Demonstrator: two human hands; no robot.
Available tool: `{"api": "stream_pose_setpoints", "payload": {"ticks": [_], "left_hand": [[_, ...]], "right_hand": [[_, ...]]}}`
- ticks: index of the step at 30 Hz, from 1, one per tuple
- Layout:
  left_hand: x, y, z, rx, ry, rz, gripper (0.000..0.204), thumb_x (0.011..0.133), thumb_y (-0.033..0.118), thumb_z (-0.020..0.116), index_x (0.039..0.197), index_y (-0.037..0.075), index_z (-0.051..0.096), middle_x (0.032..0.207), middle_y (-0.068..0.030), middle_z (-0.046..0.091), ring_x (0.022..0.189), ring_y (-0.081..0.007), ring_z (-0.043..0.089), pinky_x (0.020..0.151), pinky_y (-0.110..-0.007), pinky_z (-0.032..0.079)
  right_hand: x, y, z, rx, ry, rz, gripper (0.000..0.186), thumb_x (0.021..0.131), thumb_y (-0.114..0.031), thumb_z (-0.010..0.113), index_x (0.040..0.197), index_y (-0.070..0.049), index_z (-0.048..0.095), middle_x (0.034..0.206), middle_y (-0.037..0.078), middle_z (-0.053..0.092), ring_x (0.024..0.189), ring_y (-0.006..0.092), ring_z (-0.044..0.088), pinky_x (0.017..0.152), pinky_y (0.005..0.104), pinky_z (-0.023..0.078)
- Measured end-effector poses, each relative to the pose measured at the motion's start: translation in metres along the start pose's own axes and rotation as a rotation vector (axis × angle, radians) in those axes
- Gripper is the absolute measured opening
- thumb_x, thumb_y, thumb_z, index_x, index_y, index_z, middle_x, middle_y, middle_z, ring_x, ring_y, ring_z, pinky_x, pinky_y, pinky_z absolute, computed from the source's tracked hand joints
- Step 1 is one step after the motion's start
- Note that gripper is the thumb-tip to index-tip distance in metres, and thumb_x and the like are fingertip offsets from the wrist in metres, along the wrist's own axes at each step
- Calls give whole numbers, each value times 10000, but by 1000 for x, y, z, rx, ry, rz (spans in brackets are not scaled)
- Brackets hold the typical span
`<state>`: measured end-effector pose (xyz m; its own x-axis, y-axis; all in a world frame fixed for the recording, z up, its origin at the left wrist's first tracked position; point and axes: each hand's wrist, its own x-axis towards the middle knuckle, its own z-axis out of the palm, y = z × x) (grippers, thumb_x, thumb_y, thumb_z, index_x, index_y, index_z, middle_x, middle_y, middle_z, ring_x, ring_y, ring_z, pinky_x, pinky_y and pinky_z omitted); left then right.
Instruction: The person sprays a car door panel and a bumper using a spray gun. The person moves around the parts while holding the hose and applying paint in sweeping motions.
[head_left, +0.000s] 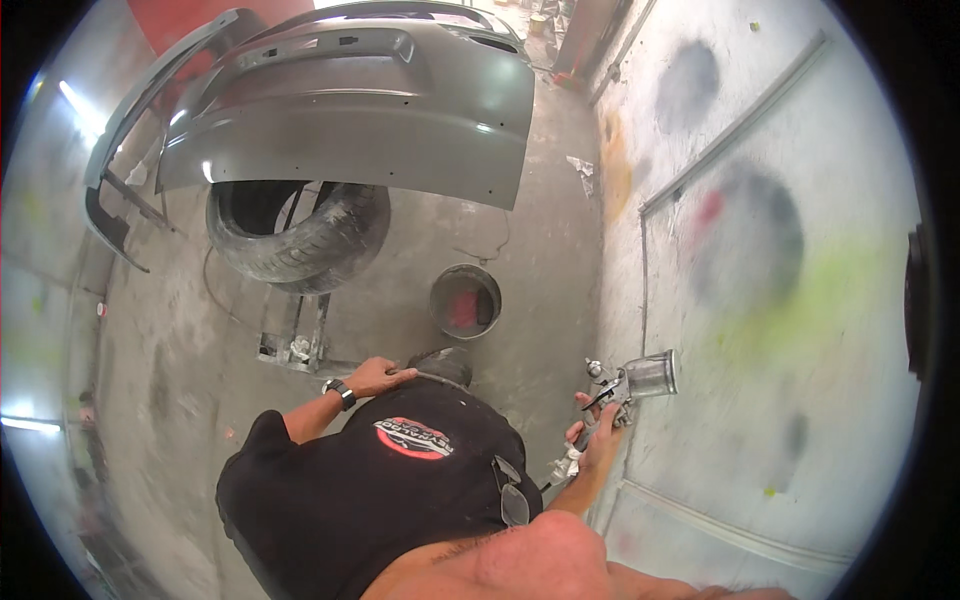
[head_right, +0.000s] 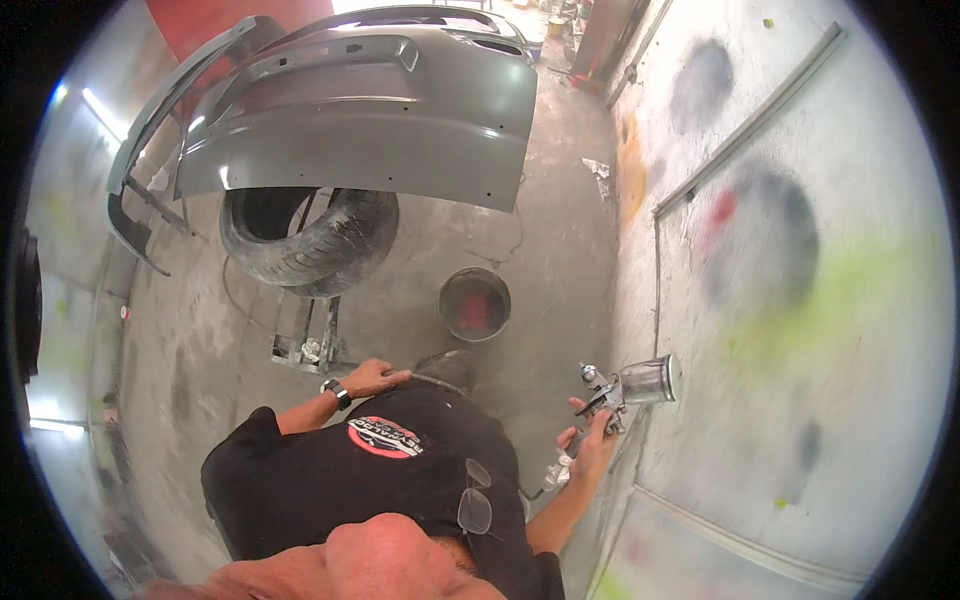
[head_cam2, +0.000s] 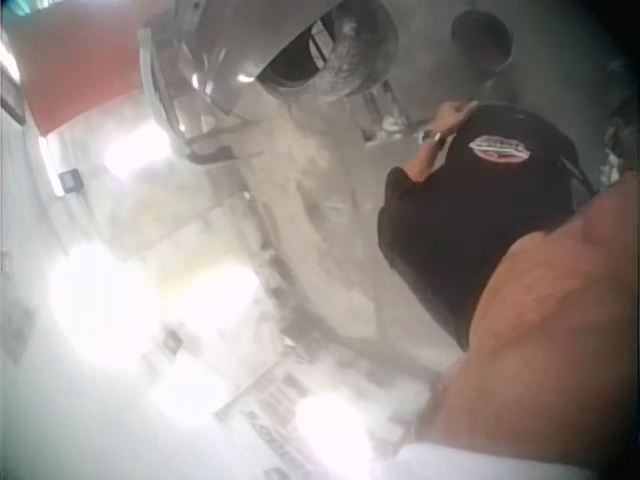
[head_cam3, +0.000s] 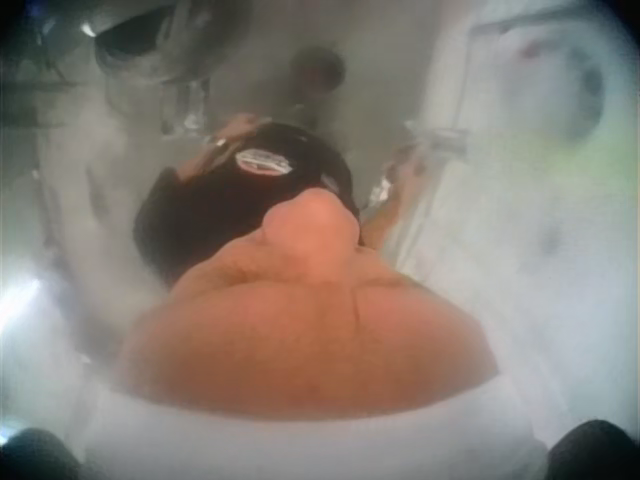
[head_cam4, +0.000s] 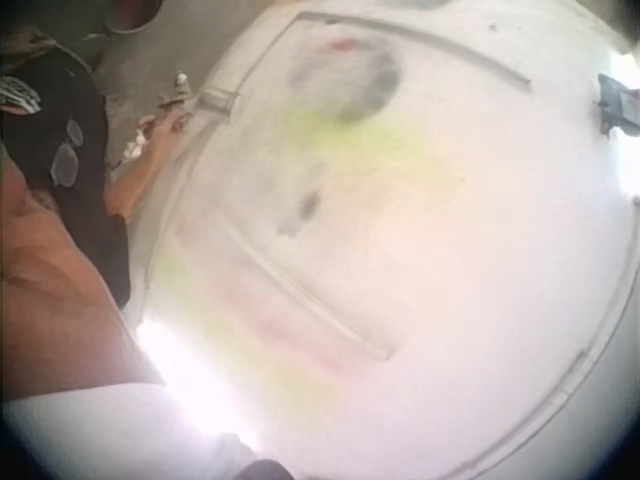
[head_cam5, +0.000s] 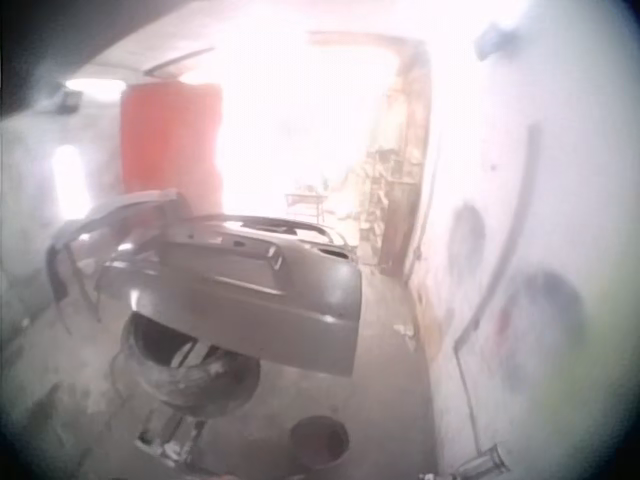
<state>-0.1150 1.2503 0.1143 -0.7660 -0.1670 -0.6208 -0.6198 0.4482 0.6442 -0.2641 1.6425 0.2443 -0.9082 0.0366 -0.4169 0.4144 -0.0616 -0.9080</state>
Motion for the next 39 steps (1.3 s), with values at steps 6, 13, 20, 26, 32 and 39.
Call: {"api": "stream_pose_setpoints", "payload": {"ticks": [6,13,20,26,32,39], "left_hand": [[31,30,22,78,-53,44,832,819,770,564,684,-50,618,605,-164,530,603,-239,493,580,-430,373],[71,73,26,-17,-34,-31,829,814,784,557,661,-29,616,590,-117,519,596,-204,510,562,-400,365],[133,117,60,-178,51,-68,775,836,750,569,625,4,569,581,-82,491,584,-184,462,552,-390,336],[133,134,82,-281,166,-62,751,851,704,597,605,0,513,563,-85,419,569,-185,382,545,-394,311],[137,154,100,-385,384,-24,716,874,639,625,614,-11,477,561,-97,397,572,-180,357,545,-401,314],[134,188,111,-545,563,-60,656,894,571,646,646,-14,482,584,-91,421,590,-160,365,541,-374,332]], "right_hand": [[30,-32,-9,-54,-28,-76,443,1039,-388,473,1181,25,549,1005,147,700,409,164,534,366,274,402],[107,-91,1,-76,-150,-107,440,1045,-379,448,1127,26,600,977,123,693,414,161,537,385,270,406],[193,-147,22,-187,-259,-115,599,1030,-518,423,1245,25,557,939,142,676,397,156,526,367,259,367],[244,-193,41,-444,-517,-179,540,1031,-473,451,1234,12,572,910,127,680,412,137,536,377,251,366],[312,-259,112,-611,-471,-455,390,1020,-380,536,1068,-8,644,831,53,666,426,91,535,374,229,338],[369,-297,168,-598,-551,-506,401,994,-411,591,1004,-14,645,808,44,657,439,95,540,389,224,378]]}}
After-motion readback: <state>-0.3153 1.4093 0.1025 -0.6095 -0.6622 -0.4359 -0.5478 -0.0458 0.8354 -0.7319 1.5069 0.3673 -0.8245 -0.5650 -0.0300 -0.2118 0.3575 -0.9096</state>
